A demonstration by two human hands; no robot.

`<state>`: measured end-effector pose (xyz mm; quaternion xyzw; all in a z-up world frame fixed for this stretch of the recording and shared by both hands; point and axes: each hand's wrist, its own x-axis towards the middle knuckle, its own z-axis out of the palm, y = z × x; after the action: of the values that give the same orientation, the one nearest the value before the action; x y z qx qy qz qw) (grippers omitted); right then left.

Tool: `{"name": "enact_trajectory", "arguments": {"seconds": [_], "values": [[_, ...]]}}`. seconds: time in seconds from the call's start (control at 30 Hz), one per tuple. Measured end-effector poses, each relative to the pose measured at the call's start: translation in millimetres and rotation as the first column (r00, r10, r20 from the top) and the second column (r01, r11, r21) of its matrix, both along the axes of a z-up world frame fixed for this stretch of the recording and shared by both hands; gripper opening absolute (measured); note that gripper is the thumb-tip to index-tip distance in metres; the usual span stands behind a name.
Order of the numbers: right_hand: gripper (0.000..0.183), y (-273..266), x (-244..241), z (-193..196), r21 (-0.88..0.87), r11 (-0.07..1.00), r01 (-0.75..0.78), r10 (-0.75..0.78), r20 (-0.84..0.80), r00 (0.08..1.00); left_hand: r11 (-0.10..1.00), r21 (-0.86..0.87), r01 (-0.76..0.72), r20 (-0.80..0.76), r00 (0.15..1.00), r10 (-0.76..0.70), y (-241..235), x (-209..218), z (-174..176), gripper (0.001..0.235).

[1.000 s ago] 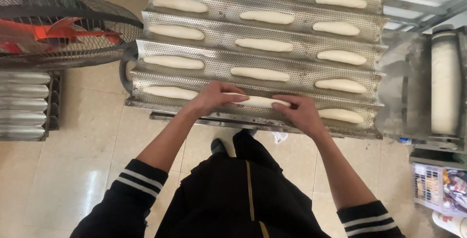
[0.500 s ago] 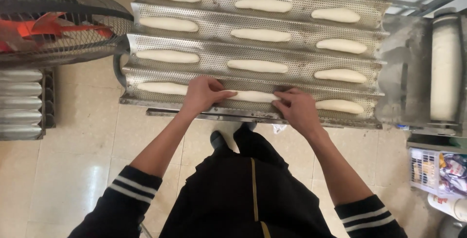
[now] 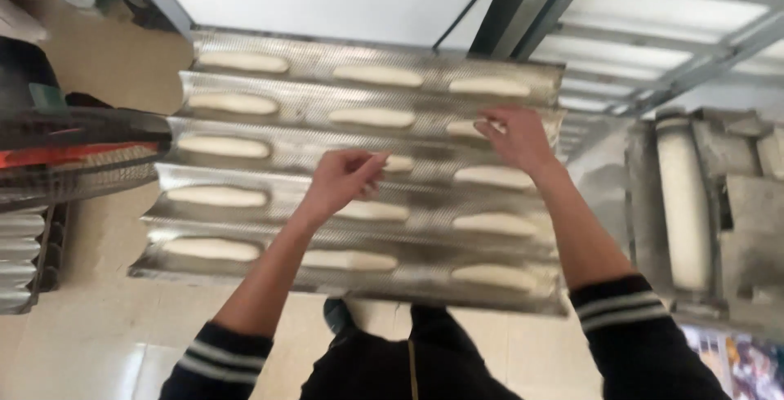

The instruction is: Placing shaped dough pieces into a multi-groove baking tray and organizing the trays on a storage rack.

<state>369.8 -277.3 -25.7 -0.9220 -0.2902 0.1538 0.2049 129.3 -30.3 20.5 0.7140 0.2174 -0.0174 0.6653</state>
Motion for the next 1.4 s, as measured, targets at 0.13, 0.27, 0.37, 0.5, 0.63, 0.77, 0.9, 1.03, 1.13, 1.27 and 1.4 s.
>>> {"name": "enact_trajectory", "arguments": {"seconds": [0.13,0.27,0.37,0.5,0.63,0.77,0.9,1.03,1.13,1.27,1.4], "values": [[0.039,33,85,-11,0.04,0.979,-0.202,0.193,0.165,0.967,0.998,-0.056,-0.031,0.111,0.993,0.037,-33,123,-43,0.045],[0.037,55,95,-4,-0.059,0.92,-0.388,0.392,0.082,0.916,0.971,0.217,-0.096,0.057,0.995,0.086,-40,212,-86,0.047],[0.035,52,120,-20,0.046,0.899,-0.435,0.431,0.076,0.899,0.952,0.282,-0.115,-0.017,0.992,0.125,-45,265,-98,0.043],[0.037,12,132,-10,0.391,0.815,-0.428,0.411,0.132,0.902,0.951,-0.267,-0.156,-0.144,0.982,0.12,-82,286,-68,0.065],[0.04,-29,143,-24,0.232,0.915,-0.331,0.321,0.081,0.944,0.999,-0.05,-0.007,-0.13,0.992,0.0,-81,284,-54,0.054],[0.041,-30,150,-43,0.274,0.939,-0.21,0.213,0.02,0.977,0.994,0.072,0.08,0.054,0.995,-0.084,-72,282,-48,0.044],[0.041,-42,143,-10,0.542,0.838,0.056,0.107,-0.264,0.959,0.957,-0.276,0.088,0.125,0.991,-0.055,-63,283,-25,0.053],[0.039,-53,140,-15,0.474,0.877,0.079,0.076,-0.301,0.951,0.93,-0.338,0.143,0.064,0.99,-0.129,-62,280,-55,0.054],[0.028,-64,152,-41,0.42,0.907,0.012,0.062,-0.162,0.985,0.924,-0.379,0.044,0.025,0.999,-0.038,-54,281,-85,0.051],[0.025,-74,156,-60,0.3,0.953,-0.044,0.019,0.083,0.996,0.978,-0.208,0.007,-0.042,0.999,-0.016,-45,282,-102,0.045],[0.028,-85,156,-56,0.136,0.985,-0.109,0.064,0.301,0.952,0.992,0.125,-0.035,-0.087,0.995,0.046,-37,280,-110,0.046]]}}
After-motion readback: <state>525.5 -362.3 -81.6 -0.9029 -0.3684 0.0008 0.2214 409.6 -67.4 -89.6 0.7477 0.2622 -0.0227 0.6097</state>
